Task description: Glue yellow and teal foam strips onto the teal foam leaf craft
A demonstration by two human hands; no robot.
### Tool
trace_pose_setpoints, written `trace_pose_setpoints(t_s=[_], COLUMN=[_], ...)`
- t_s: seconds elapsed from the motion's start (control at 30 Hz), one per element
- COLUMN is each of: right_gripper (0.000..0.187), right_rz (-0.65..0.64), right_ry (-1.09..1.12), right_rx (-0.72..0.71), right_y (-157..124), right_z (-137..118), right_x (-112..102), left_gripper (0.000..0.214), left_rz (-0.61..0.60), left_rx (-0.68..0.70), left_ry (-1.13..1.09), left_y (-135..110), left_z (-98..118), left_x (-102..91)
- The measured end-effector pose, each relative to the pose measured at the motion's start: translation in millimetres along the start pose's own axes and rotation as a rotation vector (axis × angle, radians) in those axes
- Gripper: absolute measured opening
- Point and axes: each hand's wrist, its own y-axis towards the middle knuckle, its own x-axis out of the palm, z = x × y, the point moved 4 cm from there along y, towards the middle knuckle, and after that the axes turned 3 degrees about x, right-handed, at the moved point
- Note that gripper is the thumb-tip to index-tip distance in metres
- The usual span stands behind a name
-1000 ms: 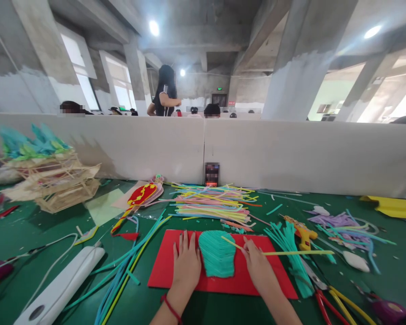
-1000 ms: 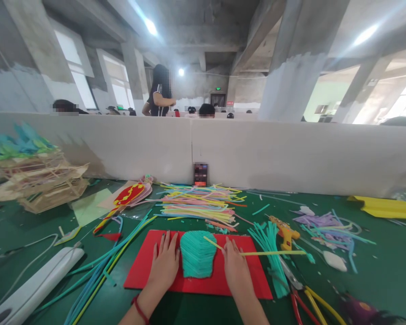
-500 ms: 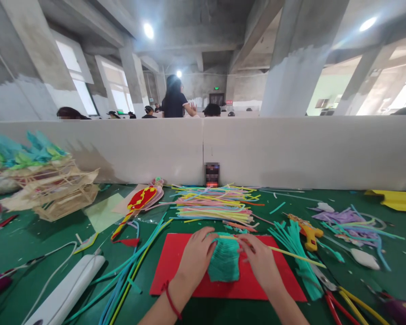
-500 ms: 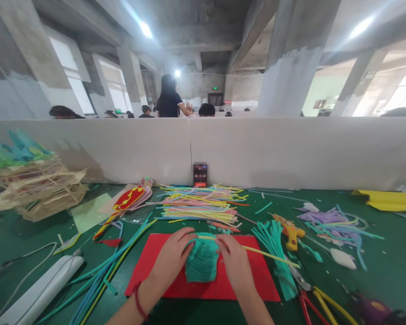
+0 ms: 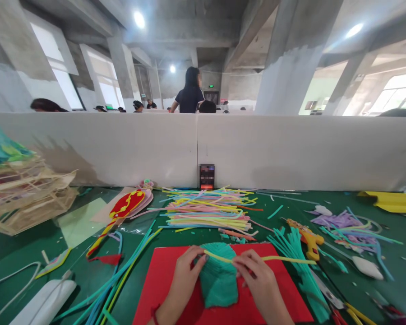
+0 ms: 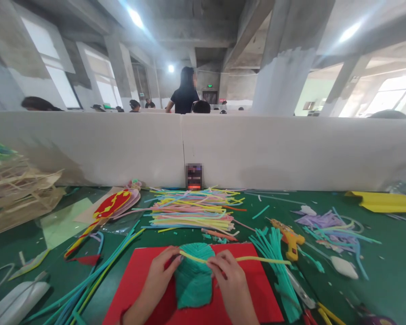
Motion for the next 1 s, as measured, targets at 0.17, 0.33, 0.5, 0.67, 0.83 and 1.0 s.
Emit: trace_pose_setpoints(t_s=[0.17,0.33,0.5,0.67,0.83,1.0], right_gripper=[0.045,0.045,0.039,0.034,0.025,0.029], right_rz=[0.05,0.061,0.049,0.013,0.172,0.322], right_ry=[-0.074,-0.103,-0.049,0.049,0.091,0.117], right_rx=[-0.097,-0.098,0.009,-0.003,-0.135,-0.12], right_y=[-0.7,-1.2,-1.2,-1.7,-5.1,-8.8], right_z=[-9.0,-8.6,1.0,-2.2,-14.3,-16.4], right_x=[-1.4,-2.8,-4.4,-1.1,-12.3,-24.2], left_gripper=[0.02,0.018,0.013,0.018,0.033,0.033], left_rz=[-0.08,-0.199,-0.234,-0.171,-0.109,-0.063], left_rx=[-0.048,-0.08,0.005,0.147,0.324,0.099], left_ry=[-0.084,-0.078,0.004,0.344,0.589,0.43], left_y=[1.0,-1.5,-4.0,-13.5,-10.4,9.5], left_z=[3.7,6.9,9.5,9.3,27.9,54.2], left_x=[2.6,7.8,11.3,13.5,10.0,9.2])
